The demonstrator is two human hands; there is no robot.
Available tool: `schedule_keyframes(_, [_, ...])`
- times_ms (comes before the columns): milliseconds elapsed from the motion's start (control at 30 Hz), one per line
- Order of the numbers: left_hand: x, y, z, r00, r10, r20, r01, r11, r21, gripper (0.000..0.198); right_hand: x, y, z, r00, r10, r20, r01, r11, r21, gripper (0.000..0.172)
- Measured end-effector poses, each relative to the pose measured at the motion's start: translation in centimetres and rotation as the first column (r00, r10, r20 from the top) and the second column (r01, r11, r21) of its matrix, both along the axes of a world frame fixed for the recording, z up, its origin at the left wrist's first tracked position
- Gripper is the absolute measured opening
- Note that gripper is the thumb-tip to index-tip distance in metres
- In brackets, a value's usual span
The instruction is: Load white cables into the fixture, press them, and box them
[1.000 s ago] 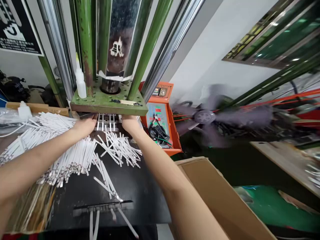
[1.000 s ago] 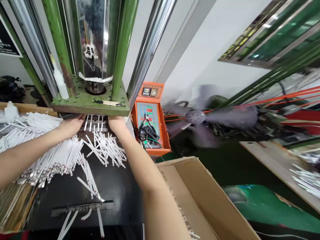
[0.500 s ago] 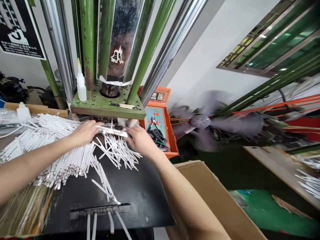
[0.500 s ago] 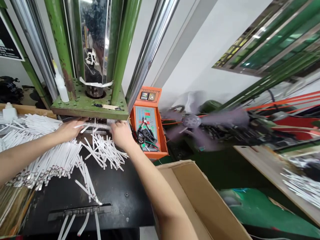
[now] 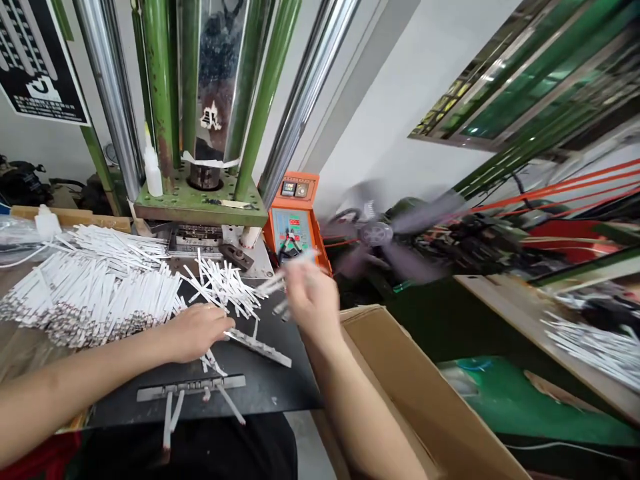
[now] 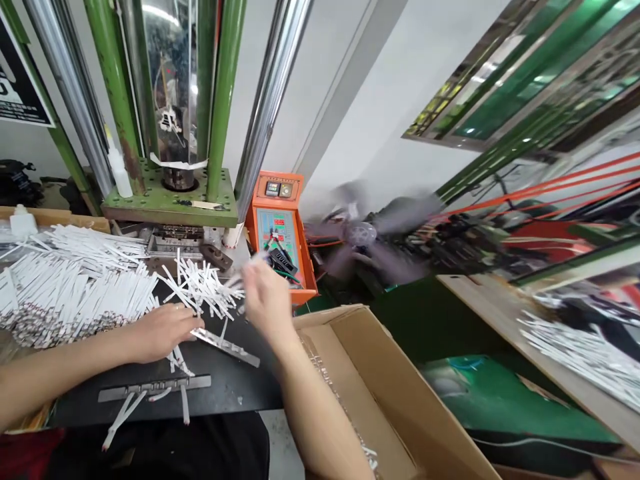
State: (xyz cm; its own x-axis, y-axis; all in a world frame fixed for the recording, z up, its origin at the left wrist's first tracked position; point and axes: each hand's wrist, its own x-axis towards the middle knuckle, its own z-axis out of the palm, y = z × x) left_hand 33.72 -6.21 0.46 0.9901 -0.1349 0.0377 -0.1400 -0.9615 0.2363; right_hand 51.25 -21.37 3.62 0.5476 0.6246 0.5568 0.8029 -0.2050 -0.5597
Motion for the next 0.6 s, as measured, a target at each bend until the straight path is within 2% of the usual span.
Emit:
schedule_keyframes(67, [-0.4,-0.2,-0.7,1.0,0.007,-0.003,-0.007,0.999,0.046,0.019,0.8,2.4,0.9,0.993,0.1,-0.07,-0.115,0.956,-0.27,0.027])
schedule_keyframes(133, [-0.7,-0.3,-1.3,0.999,0.037,0.018,-0.037,0.999,0.028,0.022,0.4,3.7,0.8,0.993,0.086,-0.079,-0.112,0.888,-0.447,0.028])
schedule_keyframes(167, [-0.8,-0.4,-1.6,0.997,0.061,0.036,-0.061,0.998,0.007,0.022,-0.3,3.6,0.3,0.992,0.1,-0.074,-0.124,0.862,-0.492,0.033])
schedule_keyframes(233, [-0.8,-0.6,-2.0,0.994,0.093,0.064,-0.092,0.995,-0.029,0.017,-2.2,2.4,-1.3,0.968,0.233,-0.089,-0.246,0.827,-0.505,0.036])
schedule_keyframes(300, [-0.3,-1.0,-2.2,0.994,0.085,0.075,-0.082,0.996,-0.038,0.008,-3.9,0.0,-2.9,0.933,0.35,-0.082,-0.347,0.818,-0.459,0.021])
schedule_keyframes(333, [0.0,-1.2,-2.2,0.995,0.068,0.077,-0.065,0.997,-0.038,0.006,-4.4,-1.5,-3.5,0.942,0.33,-0.053,-0.322,0.853,-0.411,0.016])
schedule_keyframes(367, [0.3,-1.3,-2.2,0.996,0.045,0.082,-0.041,0.998,-0.044,0.007,-4.5,-3.0,-4.0,0.967,0.252,-0.03,-0.247,0.907,-0.342,0.018])
schedule_keyframes(400, [0.4,-1.4,-2.1,0.996,0.023,0.09,-0.018,0.998,-0.055,0.008,-4.2,-4.7,-4.3,0.99,0.134,-0.037,-0.139,0.955,-0.261,0.023])
schedule_keyframes(433, [0.3,-1.3,-1.8,0.995,0.008,0.096,-0.002,0.998,-0.069,0.01,-3.6,-6.4,-4.5,0.997,0.01,-0.081,-0.026,0.98,-0.195,0.027])
schedule_keyframes(500, [-0.9,-0.6,-0.8,0.996,0.008,0.085,0.0,0.996,-0.092,0.015,-2.0,-9.9,-5.1,0.966,-0.139,-0.219,0.097,0.977,-0.189,0.031])
schedule_keyframes(600, [-4.5,0.7,1.3,0.997,0.036,-0.069,-0.046,0.987,-0.152,0.014,-0.6,-13.8,-6.7,0.944,-0.197,-0.265,0.067,0.901,-0.429,0.033])
